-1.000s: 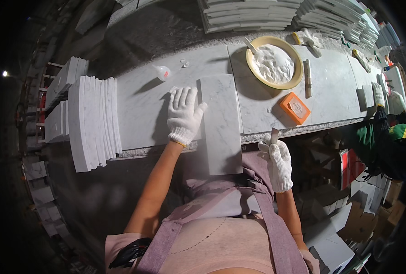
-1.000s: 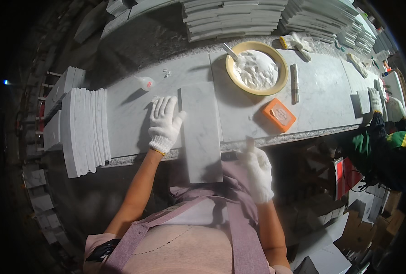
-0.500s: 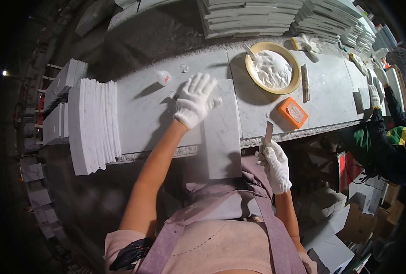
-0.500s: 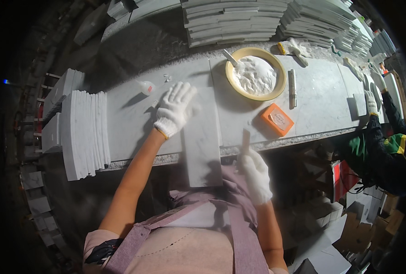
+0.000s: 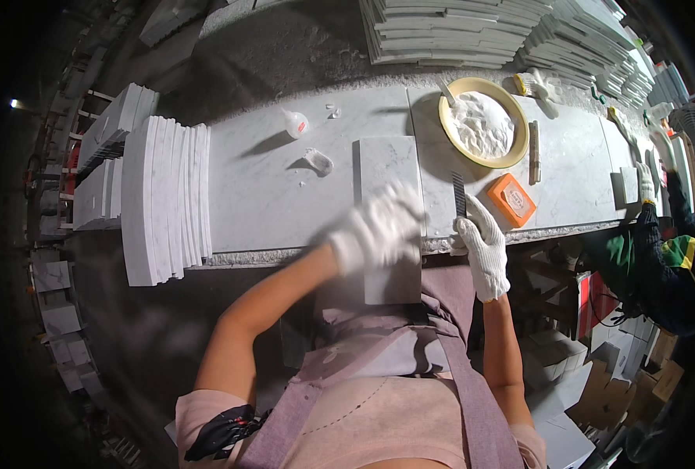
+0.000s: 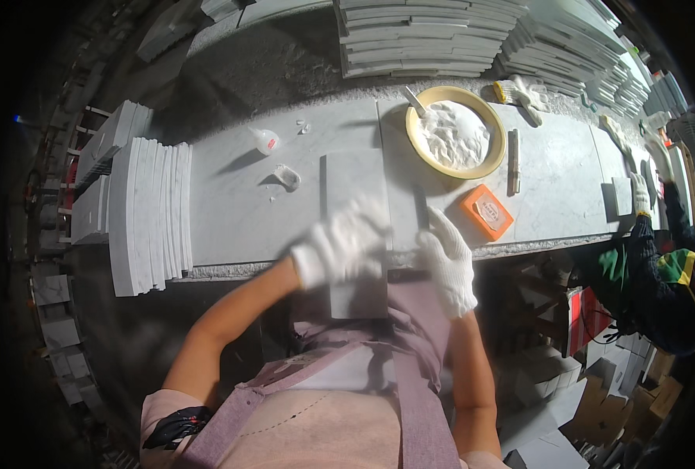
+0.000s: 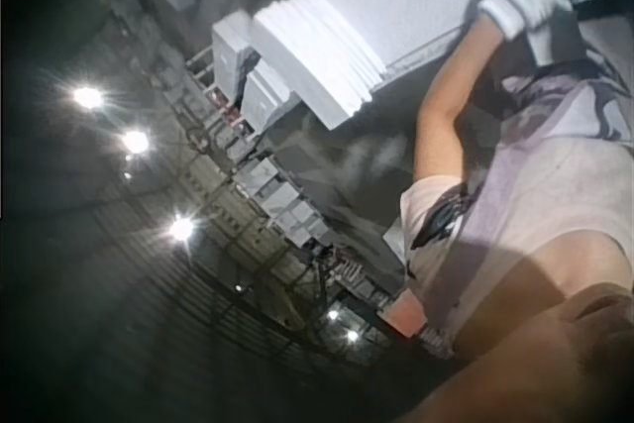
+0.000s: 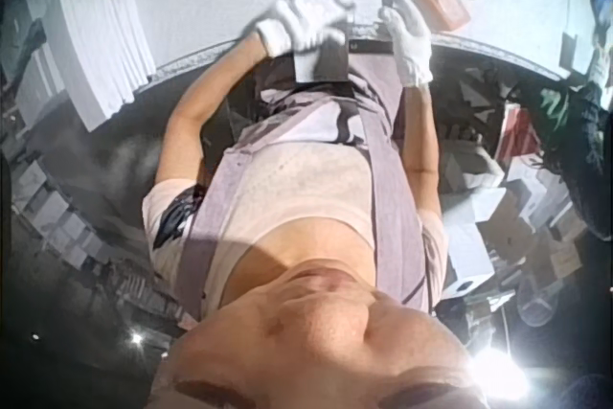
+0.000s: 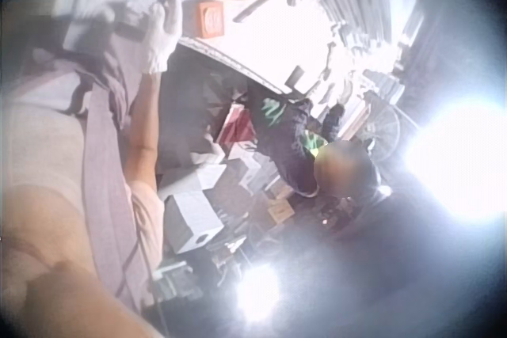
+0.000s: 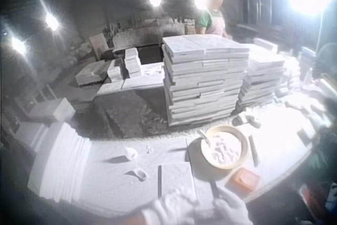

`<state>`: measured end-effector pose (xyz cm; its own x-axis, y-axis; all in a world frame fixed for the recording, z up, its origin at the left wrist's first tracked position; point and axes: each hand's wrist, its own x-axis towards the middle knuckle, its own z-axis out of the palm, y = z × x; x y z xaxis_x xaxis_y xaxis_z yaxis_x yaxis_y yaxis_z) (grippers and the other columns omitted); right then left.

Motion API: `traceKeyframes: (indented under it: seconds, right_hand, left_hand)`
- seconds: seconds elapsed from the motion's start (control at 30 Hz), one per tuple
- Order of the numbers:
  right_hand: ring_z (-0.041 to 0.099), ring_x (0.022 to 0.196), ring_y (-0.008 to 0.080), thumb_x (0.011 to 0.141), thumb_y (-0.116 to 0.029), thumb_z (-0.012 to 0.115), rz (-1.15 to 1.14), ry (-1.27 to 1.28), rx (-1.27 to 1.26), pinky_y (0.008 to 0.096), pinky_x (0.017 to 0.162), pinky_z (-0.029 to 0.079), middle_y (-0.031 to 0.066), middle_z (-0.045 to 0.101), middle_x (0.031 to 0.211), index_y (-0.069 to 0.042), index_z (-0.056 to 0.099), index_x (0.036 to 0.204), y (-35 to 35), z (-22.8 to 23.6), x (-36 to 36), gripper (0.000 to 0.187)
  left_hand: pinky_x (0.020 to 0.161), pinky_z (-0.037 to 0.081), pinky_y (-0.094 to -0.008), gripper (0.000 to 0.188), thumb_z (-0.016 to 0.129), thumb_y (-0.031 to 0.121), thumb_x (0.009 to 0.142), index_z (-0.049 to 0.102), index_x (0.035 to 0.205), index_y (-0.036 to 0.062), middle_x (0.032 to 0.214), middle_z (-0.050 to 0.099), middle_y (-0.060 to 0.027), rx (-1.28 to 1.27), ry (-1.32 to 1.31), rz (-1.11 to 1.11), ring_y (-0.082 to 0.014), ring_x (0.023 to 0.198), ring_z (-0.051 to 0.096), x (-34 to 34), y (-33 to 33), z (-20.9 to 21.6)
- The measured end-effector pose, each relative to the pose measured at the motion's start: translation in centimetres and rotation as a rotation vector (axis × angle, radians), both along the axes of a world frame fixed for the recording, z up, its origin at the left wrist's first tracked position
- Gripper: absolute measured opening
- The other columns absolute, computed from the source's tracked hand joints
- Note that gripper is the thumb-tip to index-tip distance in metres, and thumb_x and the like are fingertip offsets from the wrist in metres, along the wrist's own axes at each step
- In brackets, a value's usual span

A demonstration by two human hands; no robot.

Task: The person smooths the edges of rectangular white tiles using a metal scraper and an orange sanding block. They apply a white paste from a bowl and a liquid from a squeeze bottle to the tile edges, then wipe and stack the finished tiles.

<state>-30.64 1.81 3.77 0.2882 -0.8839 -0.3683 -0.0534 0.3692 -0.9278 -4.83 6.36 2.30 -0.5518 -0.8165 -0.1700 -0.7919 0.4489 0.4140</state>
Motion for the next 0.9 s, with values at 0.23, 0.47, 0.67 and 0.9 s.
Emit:
traceKeyframes:
  seconds: [0.23,0.47,0.67,0.9]
  right_hand:
    - [0.07,0.083,0.0101,0.104,-0.004,0.064,0.214,0.277,-0.309,0.0255,0.072,0.059,0.0041,0.07,0.107,-0.012,0.062,0.151,-1.7,0.0,3.1,0.048]
    - [0.073,0.094,0.0385,0.103,-0.022,0.062,0.476,0.768,-0.723,0.0485,0.08,0.059,0.0157,0.073,0.112,-0.022,0.067,0.142,-5.5,0.3,10.9,0.04]
    - [0.073,0.091,0.0392,0.102,-0.022,0.062,0.539,0.82,-0.803,0.0497,0.078,0.059,0.0155,0.07,0.108,-0.022,0.067,0.141,-6.1,0.1,11.6,0.039]
    - [0.072,0.093,0.038,0.1,-0.013,0.06,0.622,0.816,-0.833,0.0479,0.079,0.059,0.0138,0.07,0.109,-0.026,0.061,0.15,-7.1,-1.2,11.6,0.052]
  left_hand:
    - [0.122,0.041,-0.053,0.047,0.064,0.042,0.103,0.071,0.135,0.0078,0.142,0.066,-0.0142,-0.595,0.217,0.523,-0.0356,0.14,0.057,1.7,5.0,-1.4]
    - [0.119,0.042,-0.0519,0.036,0.065,0.034,0.101,0.074,0.125,0.0085,0.139,0.068,-0.0133,-0.639,0.086,0.514,-0.035,0.138,0.059,1.4,7.8,-3.8]
    - [0.118,0.043,-0.0507,0.031,0.066,0.031,0.1,0.075,0.122,0.011,0.139,0.068,-0.0119,-0.644,0.1,0.558,-0.0327,0.137,0.06,1.2,7.7,-4.3]
    - [0.119,0.043,-0.0498,0.031,0.068,0.029,0.098,0.075,0.123,0.0119,0.138,0.069,-0.0107,-0.628,0.086,0.574,-0.032,0.137,0.06,1.1,7.7,-4.4]
